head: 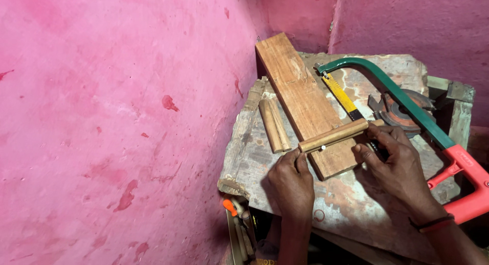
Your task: The person uses a hand saw to cut a wooden dowel into smaller pieces on a workbench. The person holds the dowel with one hand and saws with the other, then sets the cut pieces aside.
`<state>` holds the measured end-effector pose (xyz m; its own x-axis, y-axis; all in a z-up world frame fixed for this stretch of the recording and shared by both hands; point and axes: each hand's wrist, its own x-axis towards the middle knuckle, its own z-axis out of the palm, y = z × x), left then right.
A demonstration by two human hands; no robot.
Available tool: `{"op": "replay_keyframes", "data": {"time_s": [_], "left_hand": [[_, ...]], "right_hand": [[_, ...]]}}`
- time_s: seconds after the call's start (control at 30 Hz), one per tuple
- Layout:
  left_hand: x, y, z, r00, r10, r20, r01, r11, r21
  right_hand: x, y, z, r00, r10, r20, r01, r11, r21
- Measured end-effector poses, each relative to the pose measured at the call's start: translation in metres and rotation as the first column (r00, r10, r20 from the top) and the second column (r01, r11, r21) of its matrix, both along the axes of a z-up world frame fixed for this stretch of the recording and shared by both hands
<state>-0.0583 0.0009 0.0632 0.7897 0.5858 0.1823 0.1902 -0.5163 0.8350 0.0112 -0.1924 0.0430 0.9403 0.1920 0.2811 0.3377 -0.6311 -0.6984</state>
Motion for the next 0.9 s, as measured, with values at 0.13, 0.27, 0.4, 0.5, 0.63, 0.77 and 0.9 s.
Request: {"op": "replay_keyframes", "data": {"time_s": [0.13,0.27,0.4,0.5,0.63,0.77,0.9], "left_hand": [[0.001,-0.001,0.002,0.999,0.006,-0.031,-0.007,1.000,-0.021],[0.001,-0.002,0.003,0.999,0.010,0.033,-0.010,1.000,-0.002],[-0.002,-0.005,0.004,1.000,-0.011,0.021,0.009,0.996,0.085],[-0.001,-0.006,0.007,0.999,-0.010,0.034,0.008,0.997,0.077],[0.000,-0.003,0.010,1.000,-0.012,0.020,0.010,0.996,0.092],[-0.001,0.000,0.011,1.000,-0.009,-0.029,0.010,0.999,0.052],[0.000,0.001,0.014,0.992,0.002,-0.129,0.001,1.000,0.020]], "right_hand": [[0.000,0.000,0.001,0.999,0.020,0.027,-0.019,1.000,-0.015],[0.000,0.000,-0.001,1.000,-0.009,0.001,0.009,0.999,-0.043],[0.002,-0.004,-0.005,1.000,-0.010,-0.019,0.010,1.000,-0.011],[0.004,-0.006,-0.007,0.999,-0.019,-0.039,0.018,0.999,-0.036],[0.006,-0.008,-0.009,0.999,0.004,-0.039,-0.003,0.999,0.040],[0.006,-0.008,-0.009,1.000,-0.002,-0.022,0.003,1.000,0.030],[0.005,-0.007,-0.009,1.000,0.006,0.002,-0.006,0.999,0.040]]}}
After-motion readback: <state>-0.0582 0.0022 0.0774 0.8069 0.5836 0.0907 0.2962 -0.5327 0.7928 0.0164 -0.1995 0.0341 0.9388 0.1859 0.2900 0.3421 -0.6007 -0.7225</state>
